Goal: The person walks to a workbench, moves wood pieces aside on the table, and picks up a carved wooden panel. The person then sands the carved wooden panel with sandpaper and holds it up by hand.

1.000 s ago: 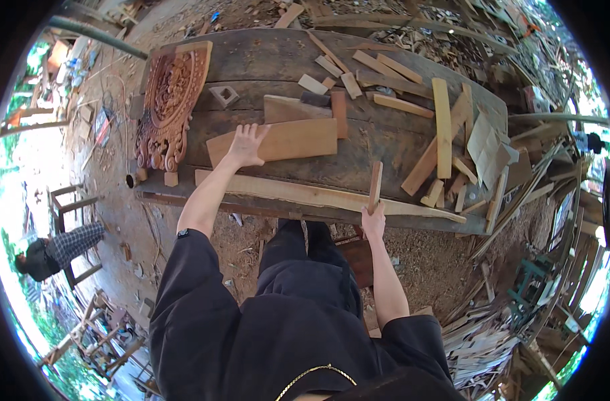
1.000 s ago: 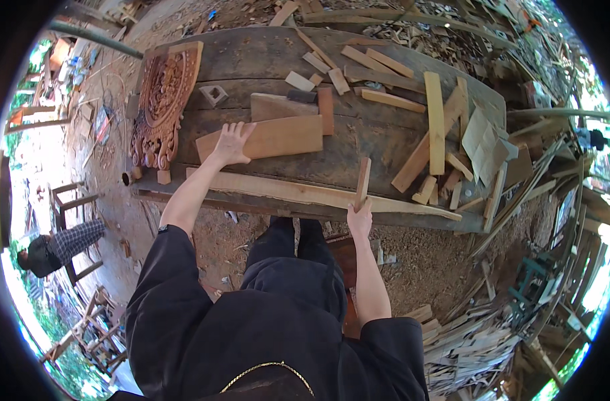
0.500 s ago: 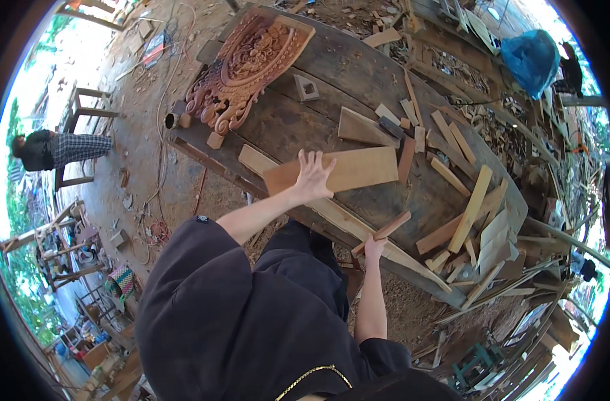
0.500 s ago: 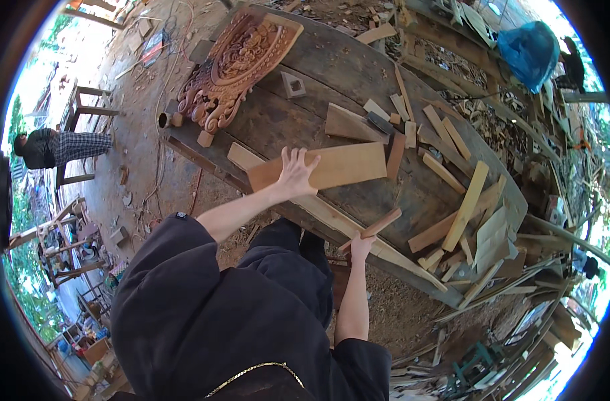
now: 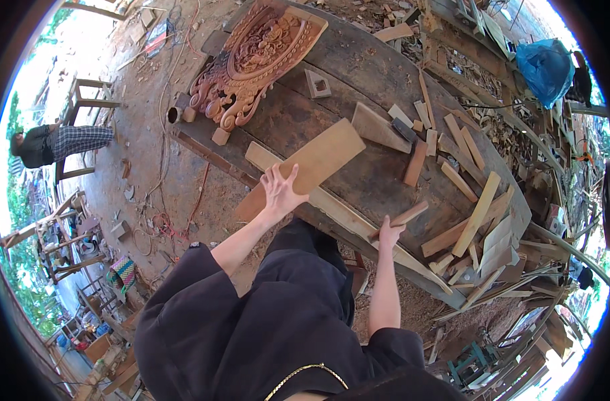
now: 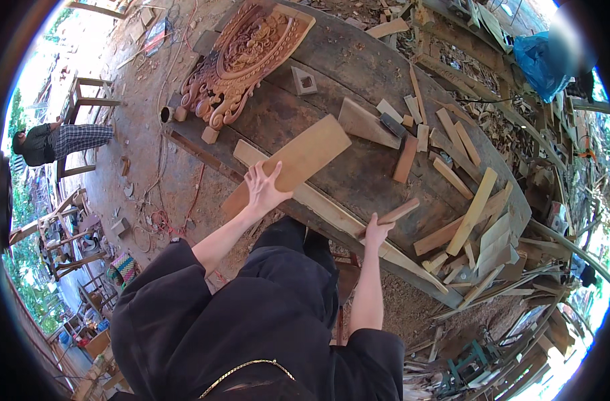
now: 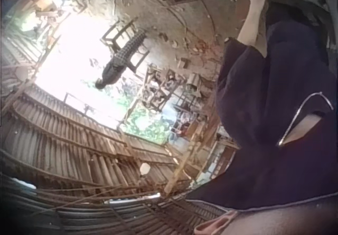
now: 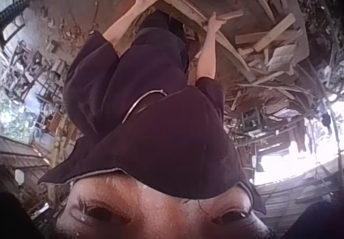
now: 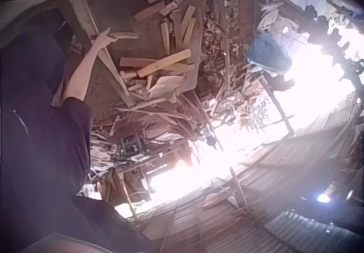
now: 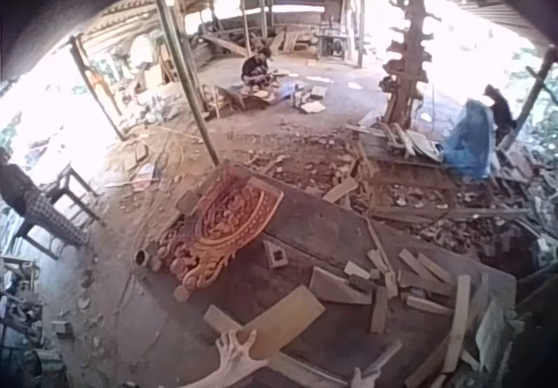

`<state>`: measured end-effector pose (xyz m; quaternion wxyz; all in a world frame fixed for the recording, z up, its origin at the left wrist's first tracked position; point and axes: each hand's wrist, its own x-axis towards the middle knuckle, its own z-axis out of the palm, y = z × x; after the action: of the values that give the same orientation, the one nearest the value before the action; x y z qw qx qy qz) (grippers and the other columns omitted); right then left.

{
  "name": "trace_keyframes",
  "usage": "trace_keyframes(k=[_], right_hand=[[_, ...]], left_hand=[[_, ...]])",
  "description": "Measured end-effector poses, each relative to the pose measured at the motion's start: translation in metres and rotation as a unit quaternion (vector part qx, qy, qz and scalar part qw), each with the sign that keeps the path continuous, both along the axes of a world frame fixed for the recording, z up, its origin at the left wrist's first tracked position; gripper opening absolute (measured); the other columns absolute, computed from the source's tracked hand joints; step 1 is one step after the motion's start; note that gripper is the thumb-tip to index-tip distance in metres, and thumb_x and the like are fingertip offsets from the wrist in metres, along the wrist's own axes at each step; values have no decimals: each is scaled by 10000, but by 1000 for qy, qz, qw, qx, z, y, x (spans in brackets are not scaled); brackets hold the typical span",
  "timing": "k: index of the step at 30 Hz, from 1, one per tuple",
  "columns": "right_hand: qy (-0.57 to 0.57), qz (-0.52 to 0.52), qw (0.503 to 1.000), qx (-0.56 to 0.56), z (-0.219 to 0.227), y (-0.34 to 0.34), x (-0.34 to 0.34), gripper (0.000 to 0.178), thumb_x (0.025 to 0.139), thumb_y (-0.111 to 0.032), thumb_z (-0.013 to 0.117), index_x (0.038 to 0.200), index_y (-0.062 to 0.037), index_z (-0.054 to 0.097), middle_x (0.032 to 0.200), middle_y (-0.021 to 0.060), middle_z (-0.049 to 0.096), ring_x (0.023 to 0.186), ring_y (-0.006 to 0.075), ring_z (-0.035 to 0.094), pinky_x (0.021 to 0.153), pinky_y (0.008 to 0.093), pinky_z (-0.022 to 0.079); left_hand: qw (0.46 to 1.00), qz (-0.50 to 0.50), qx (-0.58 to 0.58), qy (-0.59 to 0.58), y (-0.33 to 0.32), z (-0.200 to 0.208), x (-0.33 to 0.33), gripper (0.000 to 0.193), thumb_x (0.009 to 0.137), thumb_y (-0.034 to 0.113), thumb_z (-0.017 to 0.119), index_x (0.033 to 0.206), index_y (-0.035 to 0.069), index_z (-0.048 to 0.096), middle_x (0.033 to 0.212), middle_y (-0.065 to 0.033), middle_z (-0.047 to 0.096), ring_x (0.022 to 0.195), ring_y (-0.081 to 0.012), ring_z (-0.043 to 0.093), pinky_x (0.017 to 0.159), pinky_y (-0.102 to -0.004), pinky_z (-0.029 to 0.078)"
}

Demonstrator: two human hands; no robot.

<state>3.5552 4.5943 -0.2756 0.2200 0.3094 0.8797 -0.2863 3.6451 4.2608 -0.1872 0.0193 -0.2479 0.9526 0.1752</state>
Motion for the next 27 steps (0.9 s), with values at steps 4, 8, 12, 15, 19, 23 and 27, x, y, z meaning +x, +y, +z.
trace_keyframes(k=[4,8,12,15,19,23,27], right_hand=[[17,37,998,37,-27,11,-38,971,831,-404,669,1462,47,85,1364,348,399,1233,467,453,1012,473,407],[-1,54,997,64,-41,22,-72,1006,824,-430,672,1460,58,64,1365,365,380,1250,469,433,1031,484,395],[5,74,988,132,-49,20,-87,1034,824,-498,654,1459,61,60,1362,387,350,1226,469,456,1015,489,415],[-7,99,977,189,-52,19,-87,1034,830,-535,627,1467,45,54,1382,380,316,1206,467,474,989,484,440],[-28,103,979,175,-58,21,-80,1001,839,-529,617,1474,27,78,1400,352,306,1210,454,463,977,483,447],[-5,112,981,156,-63,23,-65,983,837,-494,639,1474,23,98,1400,337,312,1240,440,430,998,482,427],[45,118,982,143,-55,24,-34,947,838,-452,656,1473,11,128,1390,323,314,1249,441,406,1015,487,407]], left_hand=[[999,50,17,12,15,-18,-51,851,533,401,818,1298,139,555,1264,-225,372,1183,-391,326,972,-511,282],[996,76,20,35,31,-37,-99,860,535,403,821,1306,139,545,1257,-226,368,1172,-384,327,958,-505,283],[993,90,26,75,40,-59,-149,862,530,404,823,1298,129,547,1248,-232,364,1158,-384,329,948,-500,285],[990,92,27,107,45,-76,-176,879,529,406,824,1310,126,532,1243,-235,365,1157,-388,331,947,-503,284],[991,64,40,109,39,-84,-187,906,568,416,809,1356,122,473,1233,-225,378,1170,-384,337,946,-517,282],[961,141,80,226,-18,-81,-159,771,697,486,736,1296,71,485,1243,-205,407,1191,-360,360,958,-513,277],[833,531,-89,127,-150,-86,-89,844,774,596,639,1337,22,380,1285,-204,435,1220,-377,384,967,-546,300]])
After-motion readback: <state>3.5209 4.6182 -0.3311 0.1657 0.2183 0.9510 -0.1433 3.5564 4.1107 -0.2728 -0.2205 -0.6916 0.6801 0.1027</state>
